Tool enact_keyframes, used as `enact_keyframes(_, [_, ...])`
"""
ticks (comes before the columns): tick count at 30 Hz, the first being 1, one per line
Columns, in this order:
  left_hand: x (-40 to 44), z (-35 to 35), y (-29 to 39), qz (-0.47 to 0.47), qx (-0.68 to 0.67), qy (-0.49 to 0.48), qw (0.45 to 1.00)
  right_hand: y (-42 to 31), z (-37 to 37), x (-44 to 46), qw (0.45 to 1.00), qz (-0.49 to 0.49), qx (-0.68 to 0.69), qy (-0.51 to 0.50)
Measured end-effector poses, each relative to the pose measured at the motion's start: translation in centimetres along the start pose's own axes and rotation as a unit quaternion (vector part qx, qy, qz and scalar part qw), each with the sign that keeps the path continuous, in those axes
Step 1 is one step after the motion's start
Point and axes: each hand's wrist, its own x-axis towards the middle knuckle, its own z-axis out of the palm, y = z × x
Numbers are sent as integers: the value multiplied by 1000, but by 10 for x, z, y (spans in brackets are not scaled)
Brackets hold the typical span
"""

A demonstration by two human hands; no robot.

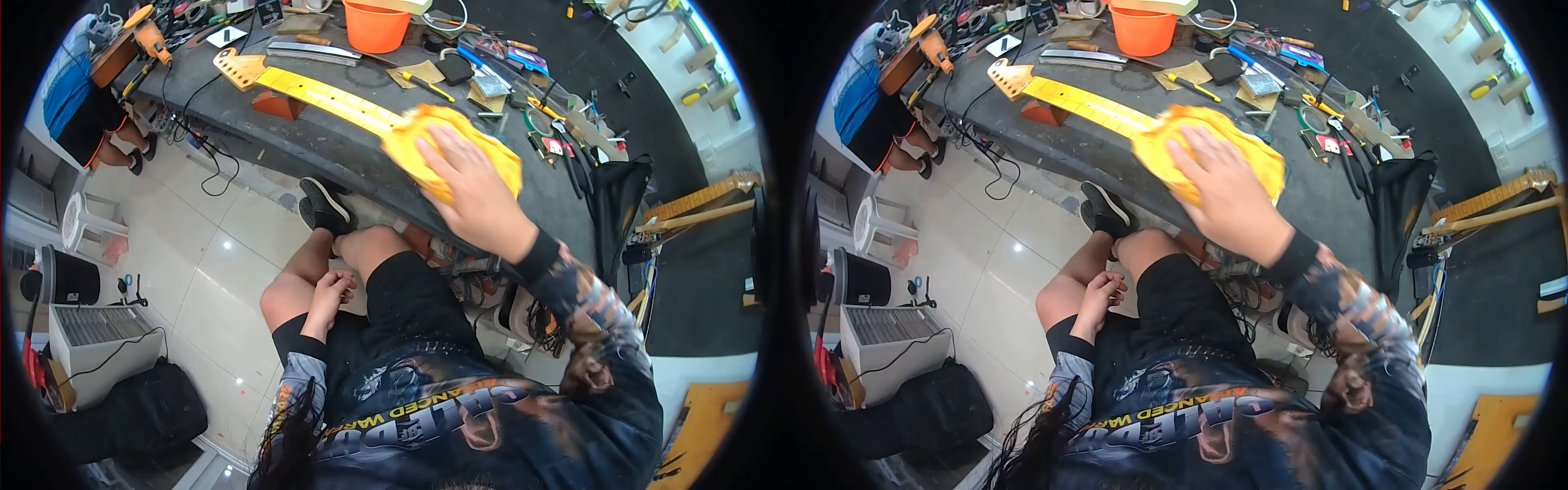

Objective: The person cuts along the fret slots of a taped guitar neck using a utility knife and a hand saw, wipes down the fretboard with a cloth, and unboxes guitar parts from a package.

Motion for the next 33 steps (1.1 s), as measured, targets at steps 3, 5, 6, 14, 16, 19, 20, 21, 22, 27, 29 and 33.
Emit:
enact_keyframes(3, [0,3,-1,0,10,-2,1000,2,-32,-64,998,63,-3,-15])
enact_keyframes(5, [1,2,-4,2,10,3,1000,-1,-45,-96,996,93,-2,-15])
enact_keyframes(6, [1,2,-5,5,11,4,1000,-3,-50,-108,992,122,19,-4])
enact_keyframes(14, [-33,13,71,214,-136,23,967,-12,-111,-135,889,324,265,188])
enact_keyframes(16, [-80,48,152,301,-213,-105,923,7,-113,-140,847,351,341,206])
enact_keyframes(19, [-161,120,249,507,-245,-363,742,97,-105,-204,969,227,-54,83])
enact_keyframes(20, [-193,135,268,487,-278,-434,705,102,-106,-196,931,302,165,125])
enact_keyframes(21, [-187,151,293,526,-254,-568,581,109,-112,-190,840,368,368,154])
enact_keyframes(22, [-204,163,302,549,-239,-557,575,130,-110,-204,847,374,343,157])
enact_keyframes(27, [-212,203,294,554,-249,-586,536,131,-130,-198,775,466,372,210])
enact_keyframes(29, [-210,213,289,537,-270,-604,524,138,-133,-209,773,470,367,219])
enact_keyframes(33, [-206,221,289,516,-284,-615,524,167,-142,-232,780,463,351,233])
